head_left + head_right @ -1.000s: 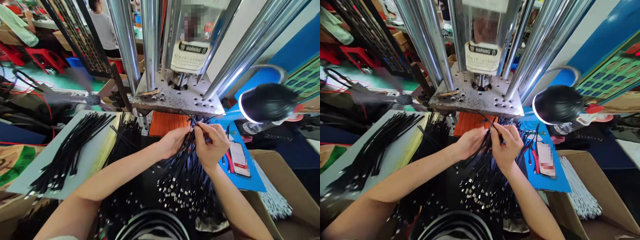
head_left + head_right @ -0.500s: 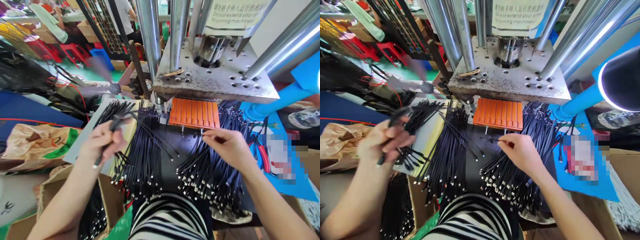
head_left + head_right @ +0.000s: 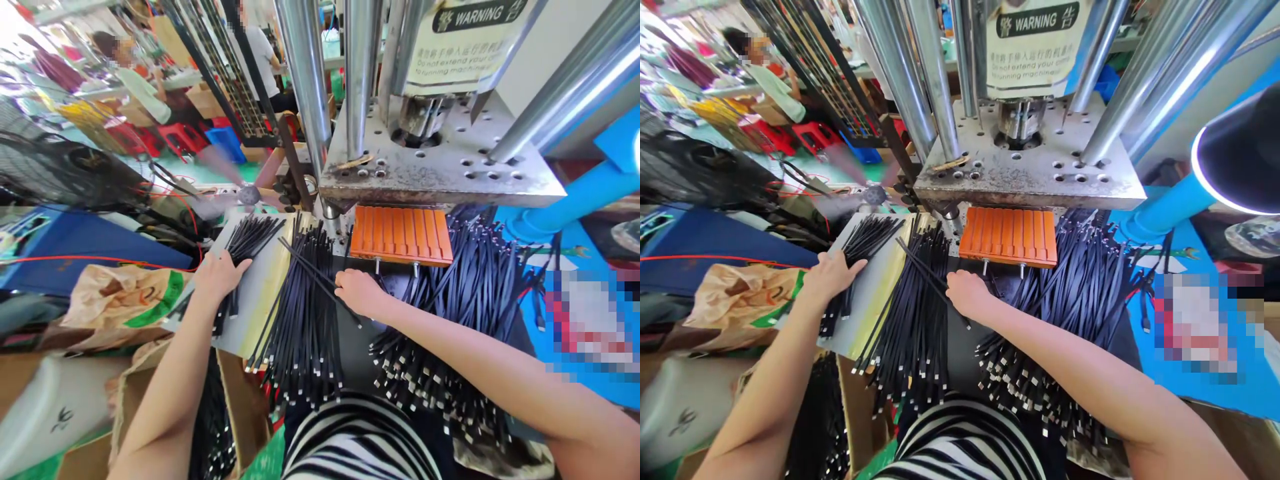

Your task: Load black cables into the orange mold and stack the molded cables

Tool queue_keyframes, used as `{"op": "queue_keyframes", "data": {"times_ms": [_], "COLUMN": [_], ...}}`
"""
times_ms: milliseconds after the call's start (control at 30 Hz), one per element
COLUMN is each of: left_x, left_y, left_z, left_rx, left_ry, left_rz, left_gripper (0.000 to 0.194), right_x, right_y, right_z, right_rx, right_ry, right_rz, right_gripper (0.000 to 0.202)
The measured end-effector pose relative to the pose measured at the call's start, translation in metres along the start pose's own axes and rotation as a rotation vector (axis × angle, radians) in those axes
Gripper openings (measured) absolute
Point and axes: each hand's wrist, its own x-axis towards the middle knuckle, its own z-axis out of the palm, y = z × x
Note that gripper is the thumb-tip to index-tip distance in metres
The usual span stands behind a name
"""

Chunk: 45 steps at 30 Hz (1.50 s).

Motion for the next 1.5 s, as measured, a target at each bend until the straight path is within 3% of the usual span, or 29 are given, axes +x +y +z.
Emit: {"op": "queue_keyframes", "data": {"times_ms": [133, 267, 333, 400, 500, 567, 700, 800, 933, 1100, 1200, 1267, 1367, 1500], "left_x": [-0.011, -0.012, -0.009, -0.005, 0.0, -0.002, -0.019, -0.03, -0.031, -0.037, -0.049, -0.054, -0.053, -0.032], "left_y": [0.004, 0.004, 0.008, 0.017, 0.045, 0.072, 0.131, 0.163, 0.181, 0.18, 0.174, 0.169, 0.162, 0.175], "left_z": [0.026, 0.028, 0.023, 0.017, 0.005, -0.005, -0.03, -0.039, -0.034, -0.018, -0.012, -0.013, -0.026, -0.05], "left_rx": [0.049, 0.048, -0.035, -0.21, -0.552, -0.739, -0.951, -1.016, -0.924, -0.597, -0.444, -0.374, -0.294, -0.238], "left_ry": [0.213, 0.347, 0.423, 0.451, 0.362, 0.299, 0.229, 0.271, 0.379, 0.616, 0.666, 0.603, 0.409, 0.251], "left_rz": [0.034, 0.066, 0.094, 0.199, 0.485, 0.677, 1.019, 1.262, 1.49, 1.513, 1.472, 1.457, 1.458, 1.424], "left_gripper": [0.062, 0.063, 0.061, 0.053, 0.038, 0.033, 0.026, 0.019, 0.02, 0.027, 0.032, 0.041, 0.06, 0.059], "right_x": [0.009, 0.001, -0.01, -0.023, -0.035, -0.029, 0.005, 0.028, 0.043, 0.043, 0.035, 0.031, 0.036, 0.051], "right_y": [-0.007, -0.017, -0.021, -0.022, -0.012, 0.001, 0.038, 0.063, 0.077, 0.076, 0.073, 0.073, 0.078, 0.087], "right_z": [0.001, 0.006, 0.005, -0.001, -0.02, -0.037, -0.069, -0.08, -0.083, -0.08, -0.075, -0.072, -0.073, -0.085], "right_rx": [0.083, 0.011, -0.072, -0.171, -0.264, -0.234, 0.061, 0.285, 0.368, 0.41, 0.389, 0.351, 0.269, 0.144], "right_ry": [-0.058, -0.097, -0.014, 0.153, 0.422, 0.572, 0.759, 0.78, 0.732, 0.704, 0.733, 0.734, 0.718, 0.714], "right_rz": [-0.012, -0.026, -0.177, -0.42, -0.611, -0.517, -0.118, 0.034, 0.125, 0.155, 0.148, 0.154, 0.148, 0.193], "right_gripper": [0.018, 0.017, 0.017, 0.021, 0.029, 0.029, 0.025, 0.026, 0.023, 0.019, 0.013, 0.01, 0.012, 0.017]}}
